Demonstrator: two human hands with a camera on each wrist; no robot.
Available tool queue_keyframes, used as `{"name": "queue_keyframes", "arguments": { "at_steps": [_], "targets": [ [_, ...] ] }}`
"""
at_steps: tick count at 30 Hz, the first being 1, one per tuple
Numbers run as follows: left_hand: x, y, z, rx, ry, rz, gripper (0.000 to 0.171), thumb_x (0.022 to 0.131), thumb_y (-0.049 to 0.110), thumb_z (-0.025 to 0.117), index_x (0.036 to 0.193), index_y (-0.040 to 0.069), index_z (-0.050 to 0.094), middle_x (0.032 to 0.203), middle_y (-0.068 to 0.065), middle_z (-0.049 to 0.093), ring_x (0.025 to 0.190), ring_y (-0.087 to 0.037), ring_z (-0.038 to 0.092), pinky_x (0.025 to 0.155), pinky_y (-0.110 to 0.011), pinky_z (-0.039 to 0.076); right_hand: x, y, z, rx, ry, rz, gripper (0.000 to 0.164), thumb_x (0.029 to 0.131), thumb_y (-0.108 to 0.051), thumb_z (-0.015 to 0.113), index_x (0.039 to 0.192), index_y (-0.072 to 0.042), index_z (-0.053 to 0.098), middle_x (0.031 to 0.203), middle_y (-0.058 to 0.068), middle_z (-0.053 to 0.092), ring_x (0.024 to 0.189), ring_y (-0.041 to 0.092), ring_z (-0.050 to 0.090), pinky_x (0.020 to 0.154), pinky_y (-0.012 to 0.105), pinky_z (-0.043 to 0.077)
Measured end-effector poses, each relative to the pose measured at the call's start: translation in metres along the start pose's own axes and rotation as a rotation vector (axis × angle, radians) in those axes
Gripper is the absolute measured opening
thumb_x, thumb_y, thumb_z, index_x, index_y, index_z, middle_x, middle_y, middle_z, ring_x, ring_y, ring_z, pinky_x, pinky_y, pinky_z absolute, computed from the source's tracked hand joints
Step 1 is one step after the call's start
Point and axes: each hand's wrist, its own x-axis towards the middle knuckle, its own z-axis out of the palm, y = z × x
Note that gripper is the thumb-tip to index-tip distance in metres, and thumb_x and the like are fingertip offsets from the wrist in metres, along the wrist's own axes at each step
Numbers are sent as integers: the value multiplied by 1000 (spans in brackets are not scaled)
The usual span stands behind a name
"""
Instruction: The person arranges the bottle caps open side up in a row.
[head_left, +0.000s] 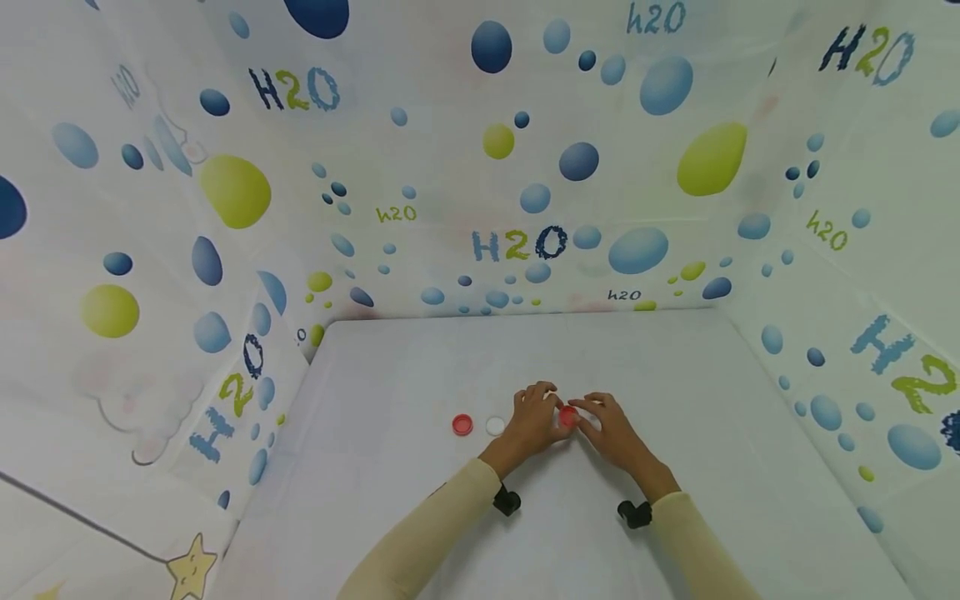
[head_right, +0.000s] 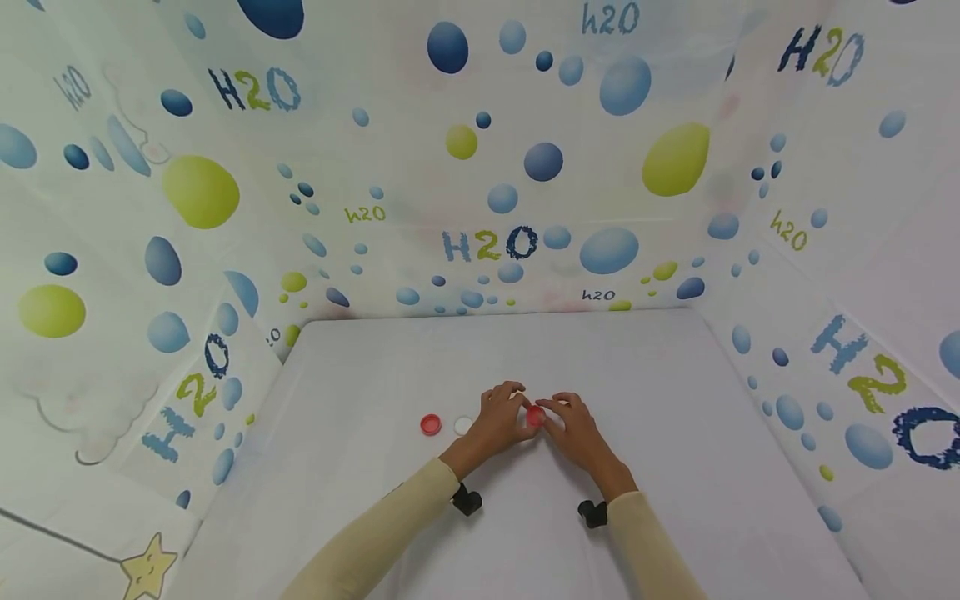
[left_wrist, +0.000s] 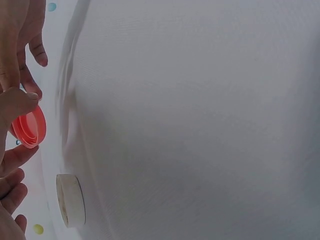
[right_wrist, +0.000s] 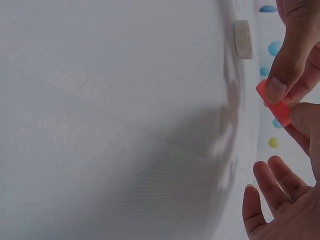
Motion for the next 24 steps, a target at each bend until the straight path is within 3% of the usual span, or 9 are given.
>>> {"name": "queue_keyframes", "arguments": {
  "at_steps": [11,24],
  "targets": [
    [3,1,1,-3,-40,-14,41,97,46,76,118,11,75,147,-8,54,138,-28,49,113,-50,38,-2,8,0,-67,-45,60,35,102,-20,72,135,-10,70,141,27,55,120,43,61,93,71,47],
    [4,3,5,84,-32,16,44,97,52,73,116,13,78,144,-6,57,134,-27,52,109,-48,40,0,17,6,-171,-86,138,34,101,-23,72,133,-15,72,147,26,52,122,43,57,89,70,43]
  ]
}}
